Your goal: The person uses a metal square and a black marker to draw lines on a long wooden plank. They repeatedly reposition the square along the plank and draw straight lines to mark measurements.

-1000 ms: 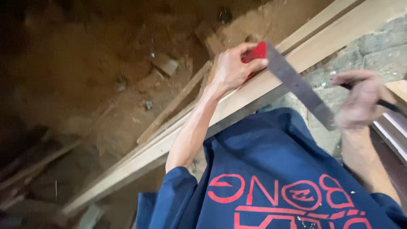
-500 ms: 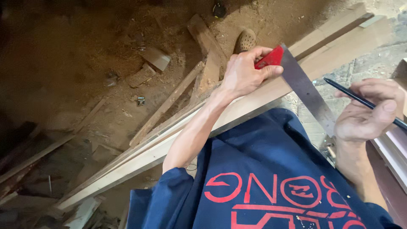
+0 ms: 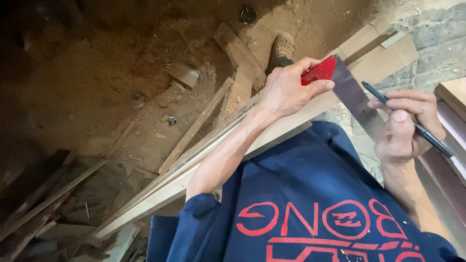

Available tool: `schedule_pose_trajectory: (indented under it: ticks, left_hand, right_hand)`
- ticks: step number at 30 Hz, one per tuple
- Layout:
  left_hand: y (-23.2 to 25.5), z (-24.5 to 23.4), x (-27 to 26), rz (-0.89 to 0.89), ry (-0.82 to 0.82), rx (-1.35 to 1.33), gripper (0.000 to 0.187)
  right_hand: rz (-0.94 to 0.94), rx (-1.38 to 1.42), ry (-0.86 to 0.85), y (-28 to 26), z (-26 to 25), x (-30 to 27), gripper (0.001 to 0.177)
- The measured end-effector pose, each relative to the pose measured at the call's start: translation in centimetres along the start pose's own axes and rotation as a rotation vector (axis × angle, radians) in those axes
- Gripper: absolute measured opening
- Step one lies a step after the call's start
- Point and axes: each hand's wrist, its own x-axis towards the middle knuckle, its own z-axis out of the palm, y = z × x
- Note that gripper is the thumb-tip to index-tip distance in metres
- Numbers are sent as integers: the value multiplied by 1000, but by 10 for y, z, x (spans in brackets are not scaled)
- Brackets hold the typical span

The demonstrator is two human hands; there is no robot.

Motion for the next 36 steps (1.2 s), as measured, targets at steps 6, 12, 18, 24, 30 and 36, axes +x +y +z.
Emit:
schedule_pose_trajectory:
  ticks: [6,12,18,24,30,36]
  left_hand:
    - [0,-2,-1,-31,-7,-16,61]
    - [-2,-1,0,10,-1,-40,61]
    - [-4,-1,0,39,11,-37,58]
    - [-4,1,-1,36,30,-36,55]
    - [10,12,28,69,-3,-8,58]
    - [19,23,45,114,12,34,63]
  right_hand:
    - [14,-162,-84,-8,1,7,14]
    - [4,-172,-76,-14,11,14,13]
    - [-5,-157,-25,-18,20,20,8]
    - [-147,-484,-126,-24,-5,11,4]
    - [37,-192,89,-19,-26,6,16]
    - [36,-98,165,-15,-23,11,17]
